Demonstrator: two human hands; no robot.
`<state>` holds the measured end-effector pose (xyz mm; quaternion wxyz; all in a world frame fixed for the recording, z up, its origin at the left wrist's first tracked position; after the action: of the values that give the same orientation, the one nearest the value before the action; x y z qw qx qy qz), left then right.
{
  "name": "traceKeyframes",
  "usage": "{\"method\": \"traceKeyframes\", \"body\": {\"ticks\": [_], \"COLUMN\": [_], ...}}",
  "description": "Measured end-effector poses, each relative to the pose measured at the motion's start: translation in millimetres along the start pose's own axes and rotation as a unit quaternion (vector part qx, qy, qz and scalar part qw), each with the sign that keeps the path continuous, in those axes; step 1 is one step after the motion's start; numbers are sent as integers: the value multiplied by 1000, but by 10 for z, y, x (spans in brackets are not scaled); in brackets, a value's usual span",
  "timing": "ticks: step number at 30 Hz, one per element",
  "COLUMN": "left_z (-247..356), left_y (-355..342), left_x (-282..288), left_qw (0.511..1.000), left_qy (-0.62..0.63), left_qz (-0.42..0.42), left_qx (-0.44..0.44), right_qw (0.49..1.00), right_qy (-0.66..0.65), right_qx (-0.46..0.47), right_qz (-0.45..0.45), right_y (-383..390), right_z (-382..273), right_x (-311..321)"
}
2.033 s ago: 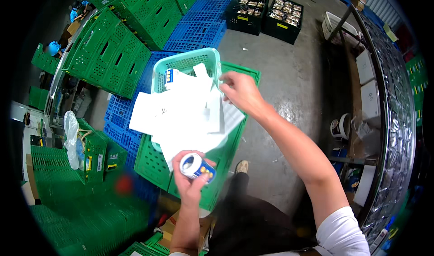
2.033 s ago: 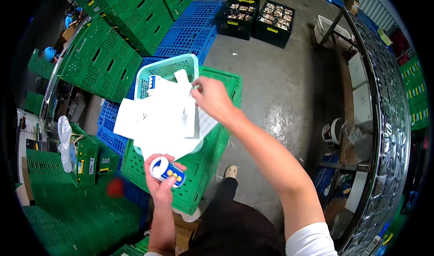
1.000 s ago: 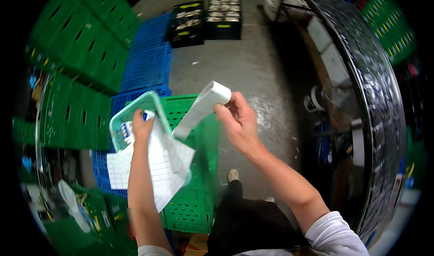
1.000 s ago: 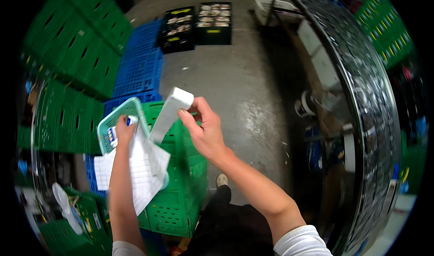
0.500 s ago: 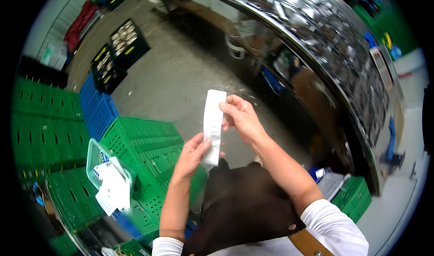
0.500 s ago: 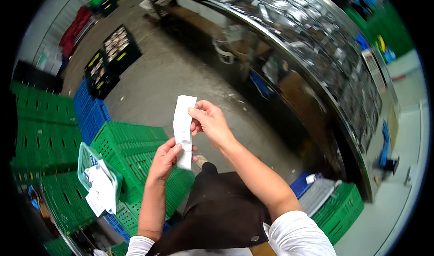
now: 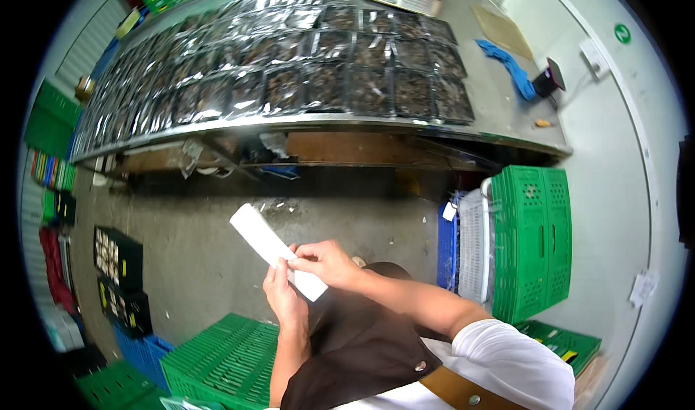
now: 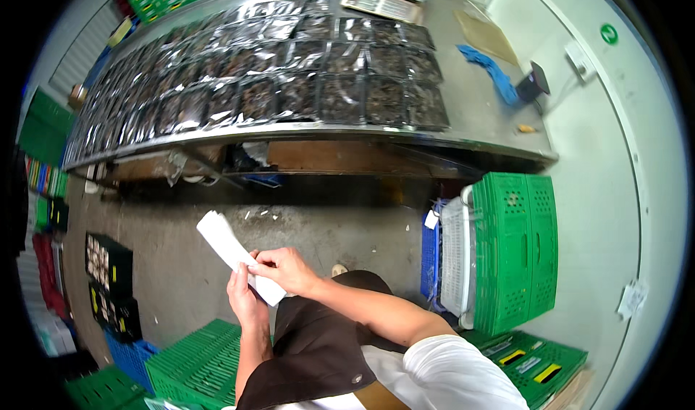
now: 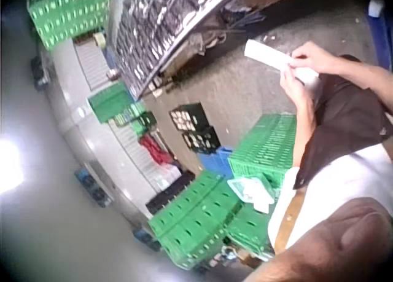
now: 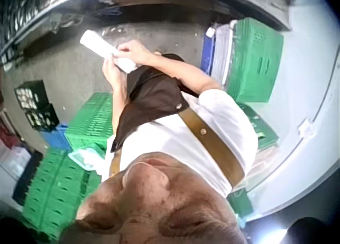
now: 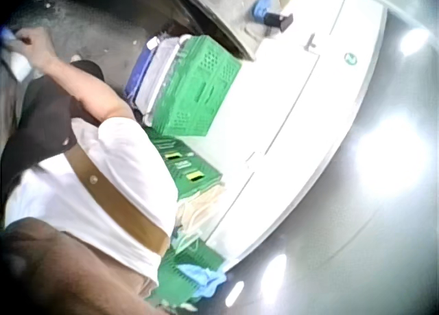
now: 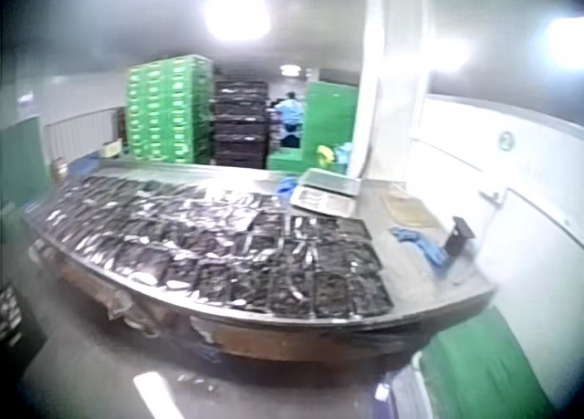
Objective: The person walks through a storage area, picks up a roll of labels, and applies them one by one to vacuum-sealed packages arranged on a stainless steel table. The person handles the label roll and the packages directly with their hands.
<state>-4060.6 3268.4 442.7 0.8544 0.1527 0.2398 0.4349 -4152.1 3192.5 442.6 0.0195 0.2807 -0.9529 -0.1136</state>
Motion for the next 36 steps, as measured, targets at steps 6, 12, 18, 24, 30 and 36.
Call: {"method": "traceKeyframes", "body": {"ticks": [6,12,18,24,30,36], "left_z": [-2,247,625,510,401,550], "left_y": [-128,-663,-1039,-1301,-1322,-1335], "left_x": [-356,-610,-870,-920,-1028,-1309], "left_qw": [999,998,994,992,991,948], "left_qy": [14,33,45,74,30,150], "left_qz": [-9,-6,-94,-90,-116,-232], "left_qx": [-32,-58,-23,44,57,155], "right_qw": [988,942,972,978,986,991], "right_qy": [23,-32,68,8,108,-36], "right_qx": [66,12,21,-65,-17,-69], "right_qz": [137,335,222,197,126,110], "right_y": [-111,-503,-890,-985,-988,-1000], "right_z": [-162,-252,-394,-437,-599,-407], "right_x": [311,957,811,672,275,298]}}
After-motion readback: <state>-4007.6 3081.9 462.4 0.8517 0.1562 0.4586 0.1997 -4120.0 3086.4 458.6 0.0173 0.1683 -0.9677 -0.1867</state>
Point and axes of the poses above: each hand's wrist, its own y-axis away from the middle knuckle, its own x-axis out of the back of the hand, z = x × y, the point moved 7 cm from there along -y, towards the middle knuckle, and after that the axes turned 11 degrees about z, right-handed, at the moved point
